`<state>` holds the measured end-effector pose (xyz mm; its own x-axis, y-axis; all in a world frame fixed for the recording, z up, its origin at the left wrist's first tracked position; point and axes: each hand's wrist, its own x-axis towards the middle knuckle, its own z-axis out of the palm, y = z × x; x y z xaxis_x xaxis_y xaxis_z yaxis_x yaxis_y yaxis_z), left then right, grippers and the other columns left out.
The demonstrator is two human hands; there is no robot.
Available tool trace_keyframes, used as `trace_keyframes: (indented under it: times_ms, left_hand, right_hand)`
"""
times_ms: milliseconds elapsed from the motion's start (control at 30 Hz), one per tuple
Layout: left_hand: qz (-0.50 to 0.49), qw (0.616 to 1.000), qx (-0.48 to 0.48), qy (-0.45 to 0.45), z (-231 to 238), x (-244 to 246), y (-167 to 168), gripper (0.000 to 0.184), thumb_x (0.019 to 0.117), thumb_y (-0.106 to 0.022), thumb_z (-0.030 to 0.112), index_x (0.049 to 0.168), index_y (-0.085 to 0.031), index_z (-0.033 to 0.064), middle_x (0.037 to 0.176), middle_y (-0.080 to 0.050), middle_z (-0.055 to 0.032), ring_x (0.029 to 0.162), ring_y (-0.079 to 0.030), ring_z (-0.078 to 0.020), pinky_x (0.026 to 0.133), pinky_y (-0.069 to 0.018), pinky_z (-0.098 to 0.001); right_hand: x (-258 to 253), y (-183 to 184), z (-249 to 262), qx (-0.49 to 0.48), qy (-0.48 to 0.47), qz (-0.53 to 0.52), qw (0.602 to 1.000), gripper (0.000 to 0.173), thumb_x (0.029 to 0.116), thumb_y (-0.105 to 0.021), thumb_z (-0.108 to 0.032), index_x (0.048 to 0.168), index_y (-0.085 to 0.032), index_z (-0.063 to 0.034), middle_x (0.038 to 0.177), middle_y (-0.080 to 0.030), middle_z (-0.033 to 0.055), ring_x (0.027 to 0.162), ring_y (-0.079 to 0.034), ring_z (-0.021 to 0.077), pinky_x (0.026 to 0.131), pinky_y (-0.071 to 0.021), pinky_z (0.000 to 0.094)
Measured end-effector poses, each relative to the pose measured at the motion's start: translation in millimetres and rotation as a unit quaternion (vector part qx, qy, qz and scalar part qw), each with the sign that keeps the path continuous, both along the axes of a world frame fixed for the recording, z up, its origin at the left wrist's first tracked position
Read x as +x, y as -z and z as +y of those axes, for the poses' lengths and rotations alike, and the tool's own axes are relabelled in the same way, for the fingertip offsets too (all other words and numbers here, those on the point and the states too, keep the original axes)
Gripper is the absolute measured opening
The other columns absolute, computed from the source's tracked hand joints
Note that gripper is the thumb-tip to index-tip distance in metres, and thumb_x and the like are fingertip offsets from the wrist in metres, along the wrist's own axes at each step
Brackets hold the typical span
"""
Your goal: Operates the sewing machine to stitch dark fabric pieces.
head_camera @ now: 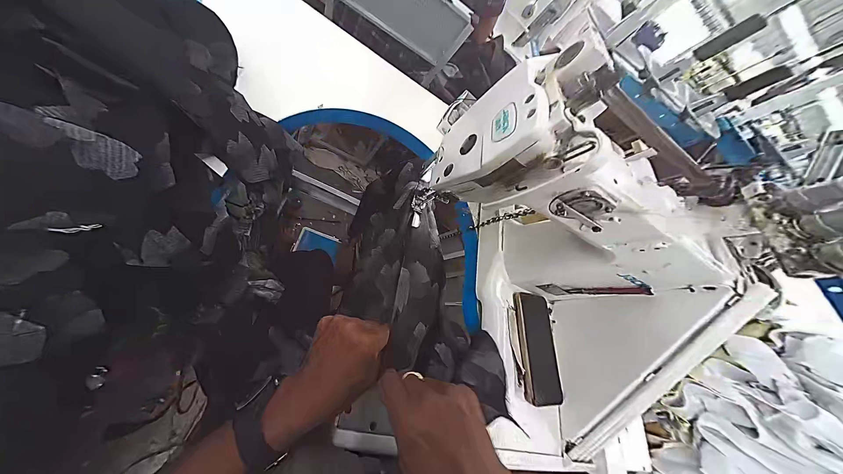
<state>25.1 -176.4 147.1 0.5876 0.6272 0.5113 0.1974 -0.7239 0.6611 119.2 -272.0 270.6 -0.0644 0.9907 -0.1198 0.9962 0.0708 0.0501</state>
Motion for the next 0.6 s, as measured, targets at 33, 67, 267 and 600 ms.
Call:
trace_keyframes:
  times_ms: [33,67,267,600]
  left_hand:
    - [-0.001,1.000,0.007,-0.006,5.7,1.3,0.2,0.023,0.0821,-0.057,0.011,0.059,-0.057,0.0074,0.052,-0.055,-0.0062,0.045,-0.058,-0.0215,0.040,-0.0397,-0.0372]
    - [-0.003,1.000,0.014,-0.014,11.0,2.0,0.9,0.023,0.0832,-0.057,0.013,0.060,-0.059,0.0080,0.053,-0.055,-0.0057,0.047,-0.059,-0.0212,0.041,-0.0414,-0.0367]
    - [-0.038,0.999,0.024,0.006,24.6,5.0,5.0,0.022,0.0873,-0.057,0.015,0.067,-0.065,0.0097,0.054,-0.051,-0.0025,0.046,-0.054,-0.0174,0.041,-0.0395,-0.0312]
    - [-0.032,0.975,-0.161,0.148,77.8,18.6,3.5,0.025,0.0963,-0.054,0.012,0.078,-0.068,0.0027,0.064,-0.062,-0.0101,0.059,-0.062,-0.0250,0.056,-0.0449,-0.0444]
  right_hand:
    - [-1.2,3.7,7.1,-0.013,-0.003,-0.012,1.000,0.007,0.0838,-0.067,-0.010,0.080,-0.069,-0.0047,0.057,-0.060,0.0077,0.046,-0.063,0.0227,0.039,-0.0454,0.0343]
    - [0.8,3.2,12.7,-0.033,0.005,-0.019,0.999,0.008,0.0853,-0.068,-0.011,0.082,-0.070,-0.0040,0.058,-0.061,0.0089,0.048,-0.064,0.0245,0.041,-0.0468,0.0360]
    - [4.8,1.9,33.8,-0.047,0.057,-0.052,0.996,0.009,0.0853,-0.069,-0.012,0.087,-0.070,-0.0032,0.059,-0.062,0.0096,0.050,-0.065,0.0266,0.043,-0.0481,0.0379]
    - [36.4,21.8,80.3,-0.001,0.079,0.012,0.997,0.010,0.0839,-0.070,-0.007,0.091,-0.070,-0.0002,0.064,-0.064,0.0131,0.058,-0.067,0.0352,0.049,-0.0501,0.0484]
